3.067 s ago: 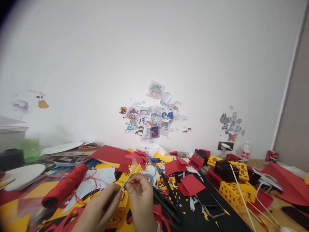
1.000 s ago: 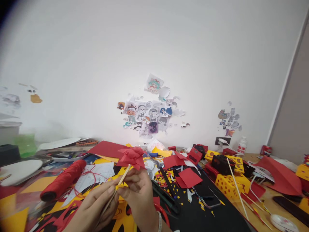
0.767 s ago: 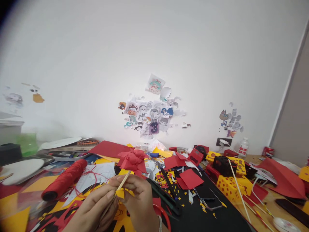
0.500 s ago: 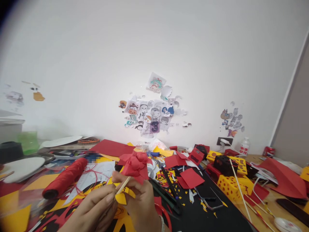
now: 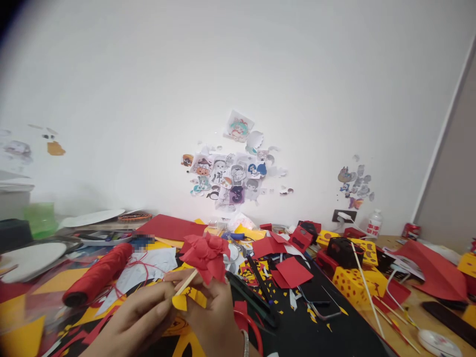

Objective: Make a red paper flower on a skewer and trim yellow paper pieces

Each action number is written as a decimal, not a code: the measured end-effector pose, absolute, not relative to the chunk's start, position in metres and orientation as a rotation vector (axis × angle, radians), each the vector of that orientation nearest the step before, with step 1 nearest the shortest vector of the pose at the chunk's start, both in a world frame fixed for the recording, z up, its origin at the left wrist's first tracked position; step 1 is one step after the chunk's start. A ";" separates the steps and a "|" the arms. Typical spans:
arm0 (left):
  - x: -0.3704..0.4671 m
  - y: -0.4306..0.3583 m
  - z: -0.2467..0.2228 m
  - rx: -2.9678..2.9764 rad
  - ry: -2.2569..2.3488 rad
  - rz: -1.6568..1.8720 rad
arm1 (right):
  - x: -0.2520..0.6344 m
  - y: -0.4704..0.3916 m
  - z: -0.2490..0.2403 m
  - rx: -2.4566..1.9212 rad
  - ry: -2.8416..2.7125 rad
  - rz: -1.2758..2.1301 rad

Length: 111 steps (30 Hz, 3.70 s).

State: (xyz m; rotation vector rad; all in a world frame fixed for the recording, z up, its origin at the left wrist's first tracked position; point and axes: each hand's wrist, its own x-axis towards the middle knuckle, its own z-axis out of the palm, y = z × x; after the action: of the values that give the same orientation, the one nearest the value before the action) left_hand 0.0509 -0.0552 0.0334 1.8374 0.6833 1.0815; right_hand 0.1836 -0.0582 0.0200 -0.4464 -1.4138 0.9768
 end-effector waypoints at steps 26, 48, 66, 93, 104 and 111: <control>0.054 -0.054 0.031 1.432 0.573 0.868 | 0.187 -0.058 0.019 -0.378 -1.464 0.883; 0.034 -0.047 0.040 1.853 0.710 0.815 | 0.193 -0.057 0.021 -0.409 -1.606 0.851; 0.037 -0.038 0.034 1.361 0.616 1.142 | 0.194 -0.043 0.014 -0.508 -1.621 0.591; 0.042 -0.034 0.013 1.128 0.521 1.007 | 0.186 -0.045 0.018 -0.805 -1.540 0.363; 0.047 -0.034 0.030 1.379 0.665 1.066 | 0.193 -0.040 0.013 -0.689 -1.299 0.949; 0.051 -0.039 0.028 1.389 0.744 1.031 | 0.193 -0.039 0.015 -0.585 -1.323 1.046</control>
State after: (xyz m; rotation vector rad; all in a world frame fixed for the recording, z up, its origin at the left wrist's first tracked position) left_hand 0.0507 -0.0390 0.0279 1.3893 0.7438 1.0306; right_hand 0.1934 -0.0391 0.0146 -0.5850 -1.3232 1.0459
